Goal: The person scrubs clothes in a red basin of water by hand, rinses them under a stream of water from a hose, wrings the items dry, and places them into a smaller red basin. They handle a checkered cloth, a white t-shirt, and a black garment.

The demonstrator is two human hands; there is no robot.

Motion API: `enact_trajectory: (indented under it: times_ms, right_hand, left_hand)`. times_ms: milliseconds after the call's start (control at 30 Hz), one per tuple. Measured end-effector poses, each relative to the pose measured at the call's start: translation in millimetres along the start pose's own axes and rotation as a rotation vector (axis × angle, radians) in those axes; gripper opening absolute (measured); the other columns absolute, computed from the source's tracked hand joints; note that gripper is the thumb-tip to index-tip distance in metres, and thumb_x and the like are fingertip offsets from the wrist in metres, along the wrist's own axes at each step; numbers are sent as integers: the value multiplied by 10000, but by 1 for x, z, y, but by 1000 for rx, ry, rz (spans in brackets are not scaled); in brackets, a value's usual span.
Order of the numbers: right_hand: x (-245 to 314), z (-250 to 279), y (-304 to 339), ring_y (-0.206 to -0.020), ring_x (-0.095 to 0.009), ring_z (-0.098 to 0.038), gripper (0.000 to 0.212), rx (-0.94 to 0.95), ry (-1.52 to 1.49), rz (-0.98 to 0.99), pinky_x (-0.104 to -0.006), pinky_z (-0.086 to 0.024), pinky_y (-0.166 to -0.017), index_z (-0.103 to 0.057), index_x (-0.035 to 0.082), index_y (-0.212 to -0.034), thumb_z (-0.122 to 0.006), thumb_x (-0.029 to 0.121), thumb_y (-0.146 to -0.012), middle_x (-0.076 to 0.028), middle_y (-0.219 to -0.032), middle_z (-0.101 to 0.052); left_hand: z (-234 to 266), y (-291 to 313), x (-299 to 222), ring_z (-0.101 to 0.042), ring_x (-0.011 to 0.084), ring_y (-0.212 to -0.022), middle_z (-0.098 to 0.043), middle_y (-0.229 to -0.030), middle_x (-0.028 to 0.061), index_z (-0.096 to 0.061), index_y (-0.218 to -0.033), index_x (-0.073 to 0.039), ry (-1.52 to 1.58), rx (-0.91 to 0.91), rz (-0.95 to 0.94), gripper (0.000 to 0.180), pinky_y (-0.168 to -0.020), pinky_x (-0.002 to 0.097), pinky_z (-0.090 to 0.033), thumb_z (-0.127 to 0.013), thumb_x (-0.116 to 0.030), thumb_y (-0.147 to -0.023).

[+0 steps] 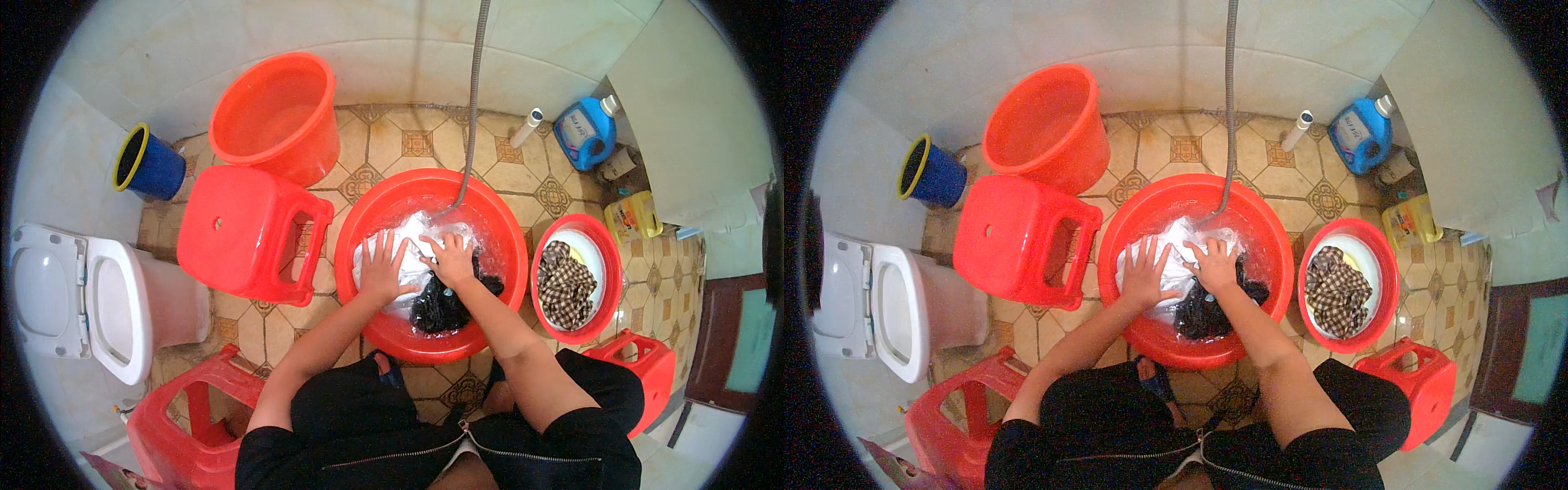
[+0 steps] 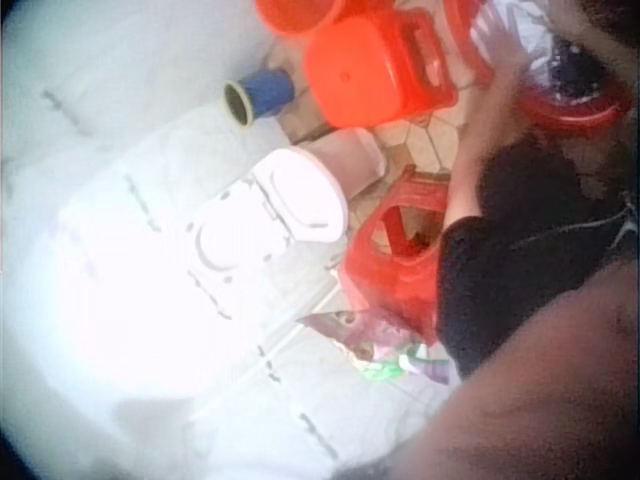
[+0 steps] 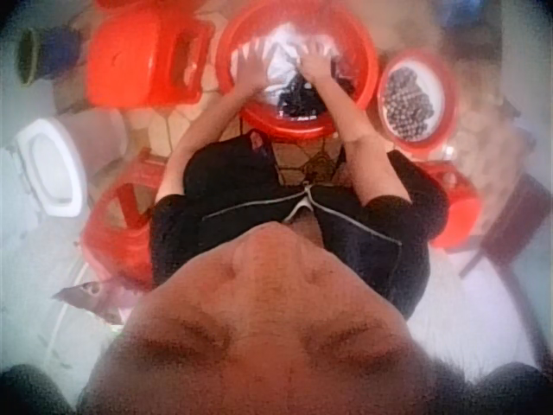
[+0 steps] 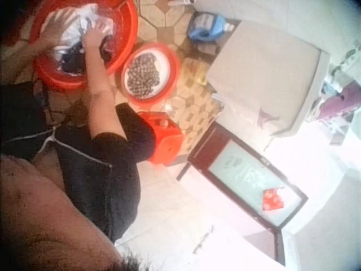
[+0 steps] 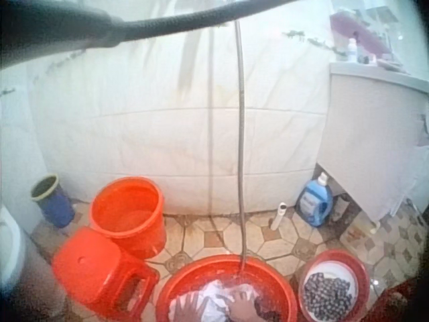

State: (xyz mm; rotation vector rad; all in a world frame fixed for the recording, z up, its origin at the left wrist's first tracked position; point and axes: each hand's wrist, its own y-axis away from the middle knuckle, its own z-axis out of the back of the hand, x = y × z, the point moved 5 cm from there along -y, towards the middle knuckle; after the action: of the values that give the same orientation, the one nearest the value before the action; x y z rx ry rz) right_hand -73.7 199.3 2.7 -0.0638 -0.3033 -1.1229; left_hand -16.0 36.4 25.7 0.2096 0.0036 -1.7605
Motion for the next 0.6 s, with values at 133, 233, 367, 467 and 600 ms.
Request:
enact_trajectory:
  times_ms: [133,233,367,467,600]
  right_hand:
    - [0,-8,-10,-1299,-347,-385,530,59,107,-87,-668,-259,-1046,-494,284,-1362,-557,511,-887,-134,-1351,-455]
    - [-3,-20,-18,-1339,-363,-357,487,69,159,-117,-683,-236,-1052,-514,248,-1344,-542,447,-900,-157,-1387,-452]
    - [-14,-46,-29,-1376,-384,-321,412,63,185,-129,-709,-190,-1059,-564,219,-1290,-528,311,-890,-180,-1423,-444]
    - [-2,-19,-39,-1375,-397,-317,403,168,183,-212,-713,-197,-1059,-586,195,-1258,-511,274,-870,-179,-1454,-410]
    - [-10,4,-48,-1263,-372,-476,439,159,-78,-139,-564,-354,-1046,-600,167,-1265,-612,329,-858,-178,-1353,-527]
  left_hand:
    - [-15,-9,-2,-80,408,-1458,-163,-1567,217,-223,-1517,-80,-6,99,23,1247,-1132,632,-1,-700,-751,-580]
    - [-14,-19,-2,-90,435,-1450,-170,-1561,228,-214,-1510,-43,61,115,16,1272,-1138,626,-11,-740,-709,-562]
    - [-46,-35,5,-59,420,-1460,-157,-1564,240,-209,-1507,-27,-3,-36,5,1302,-1156,598,15,-753,-698,-533]
    - [-54,-36,15,-54,424,-1461,-131,-1571,239,-157,-1522,-41,171,-34,-24,1343,-1166,576,-2,-784,-661,-509]
    - [-30,-40,12,-64,409,-1462,-131,-1570,234,-112,-1529,-57,225,135,-31,1413,-1169,562,-30,-802,-677,-463]
